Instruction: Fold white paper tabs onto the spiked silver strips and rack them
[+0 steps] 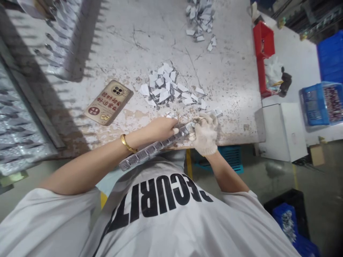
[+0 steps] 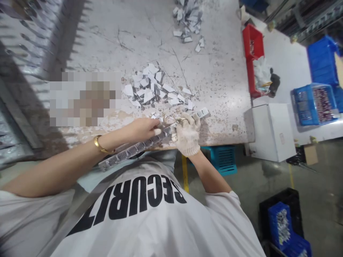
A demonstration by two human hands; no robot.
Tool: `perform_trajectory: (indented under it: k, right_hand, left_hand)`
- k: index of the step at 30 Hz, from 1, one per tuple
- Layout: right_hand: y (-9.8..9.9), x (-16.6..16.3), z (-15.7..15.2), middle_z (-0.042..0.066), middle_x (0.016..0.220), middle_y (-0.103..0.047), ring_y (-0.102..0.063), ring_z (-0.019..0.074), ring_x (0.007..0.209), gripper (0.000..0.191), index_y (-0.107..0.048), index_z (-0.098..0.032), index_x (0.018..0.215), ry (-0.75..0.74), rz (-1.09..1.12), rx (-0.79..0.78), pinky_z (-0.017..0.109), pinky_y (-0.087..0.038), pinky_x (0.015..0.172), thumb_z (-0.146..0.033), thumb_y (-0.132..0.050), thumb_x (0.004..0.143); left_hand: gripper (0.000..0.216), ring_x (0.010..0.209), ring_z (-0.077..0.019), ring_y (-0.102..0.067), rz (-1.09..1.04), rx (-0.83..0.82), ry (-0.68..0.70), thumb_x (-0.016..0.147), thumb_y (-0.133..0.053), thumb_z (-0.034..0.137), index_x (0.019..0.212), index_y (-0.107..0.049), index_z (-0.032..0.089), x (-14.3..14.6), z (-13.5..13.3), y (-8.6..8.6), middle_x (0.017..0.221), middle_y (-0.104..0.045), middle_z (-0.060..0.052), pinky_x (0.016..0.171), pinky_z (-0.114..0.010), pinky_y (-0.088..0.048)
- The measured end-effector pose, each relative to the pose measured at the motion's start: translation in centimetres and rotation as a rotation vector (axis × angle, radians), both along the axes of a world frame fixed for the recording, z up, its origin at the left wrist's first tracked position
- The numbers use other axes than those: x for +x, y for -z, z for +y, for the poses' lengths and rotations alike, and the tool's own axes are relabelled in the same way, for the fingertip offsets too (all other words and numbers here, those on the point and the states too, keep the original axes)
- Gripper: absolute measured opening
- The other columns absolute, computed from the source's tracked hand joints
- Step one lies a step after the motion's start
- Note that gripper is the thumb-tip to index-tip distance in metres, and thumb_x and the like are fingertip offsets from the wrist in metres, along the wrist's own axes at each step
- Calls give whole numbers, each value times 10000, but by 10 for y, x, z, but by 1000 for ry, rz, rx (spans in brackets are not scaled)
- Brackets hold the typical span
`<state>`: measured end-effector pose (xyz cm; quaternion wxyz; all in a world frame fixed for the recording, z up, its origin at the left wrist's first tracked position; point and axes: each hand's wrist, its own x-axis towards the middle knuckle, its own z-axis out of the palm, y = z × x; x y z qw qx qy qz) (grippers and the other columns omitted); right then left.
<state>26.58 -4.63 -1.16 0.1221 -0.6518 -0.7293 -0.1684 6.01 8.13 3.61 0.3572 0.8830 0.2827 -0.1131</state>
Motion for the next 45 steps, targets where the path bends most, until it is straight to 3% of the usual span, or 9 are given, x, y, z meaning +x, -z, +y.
perform_trajectory:
  k: [4, 9, 16, 22, 29, 35, 40, 45]
  right_hand:
    - [-5, -5, 1, 143, 1159, -753, -631, 326, 1325, 210, -724, -198, 911, 63, -33, -69, 622, -398, 1270, -292, -585, 1038]
    - [-3, -11, -1, 175, 1168, -751, -647, 337, 1285, 211, -746, -167, 998, 108, -25, -96, 625, -433, 1241, -279, -573, 1041]
    - [7, -1, 6, 159, 1158, -737, -641, 345, 1299, 226, -732, -194, 918, 34, 85, -153, 658, -412, 1274, -282, -557, 1031]
    - [2, -1, 14, 152, 1152, -725, -625, 344, 1301, 198, -745, -193, 929, 11, 97, -237, 677, -364, 1310, -247, -571, 1006]
    - [9, -3, 11, 159, 1170, -744, -618, 352, 1313, 205, -754, -194, 917, 52, 121, -190, 665, -372, 1306, -244, -572, 998]
    - [7, -3, 19, 155, 1193, -744, -621, 355, 1298, 185, -766, -180, 1000, -26, 104, -266, 674, -294, 1345, -229, -588, 985]
    - [16, -3, 18, 143, 1146, -746, -654, 326, 1204, 207, -752, -197, 922, 41, 147, -175, 610, -379, 1305, -259, -572, 1002]
    - [23, 5, 11, 148, 1210, -733, -621, 330, 1300, 215, -727, -223, 929, -23, 244, -146, 544, -458, 1245, -367, -593, 1015]
  left_hand:
    - [265, 817, -241, -704, -30, -32, 31, 1013, -524, 285, 1126, -730, 164, 1, 0, 10, 982, -800, -119, 720, -325, -446]
    - [277, 859, -253, -725, -42, -20, 47, 992, -533, 277, 1141, -741, 171, 3, 4, 21, 1016, -812, -123, 697, -326, -430]
    - [316, 886, -269, -730, -83, -46, 72, 966, -531, 240, 1188, -749, 184, 5, 9, 28, 1063, -816, -128, 712, -334, -449]
    - [289, 856, -271, -730, -29, 20, 95, 992, -530, 263, 1165, -744, 173, 7, 7, 21, 1015, -812, -138, 710, -333, -455]
    - [346, 929, -266, -739, 3, 3, 70, 951, -528, 167, 1225, -739, 154, 5, 4, 3, 1120, -816, -142, 786, -327, -503]
    - [377, 919, -257, -747, -1, 37, 116, 946, -490, 163, 1241, -724, 187, 7, 5, 12, 1113, -822, -123, 748, -314, -492]
    - [286, 883, -250, -743, -30, 53, 98, 942, -497, 203, 1146, -696, 192, 4, 7, 22, 1060, -815, -111, 699, -303, -462]
    - [196, 795, -245, -717, 29, 47, 83, 948, -495, 216, 1017, -677, 206, 4, 16, 17, 943, -795, -96, 645, -305, -429]
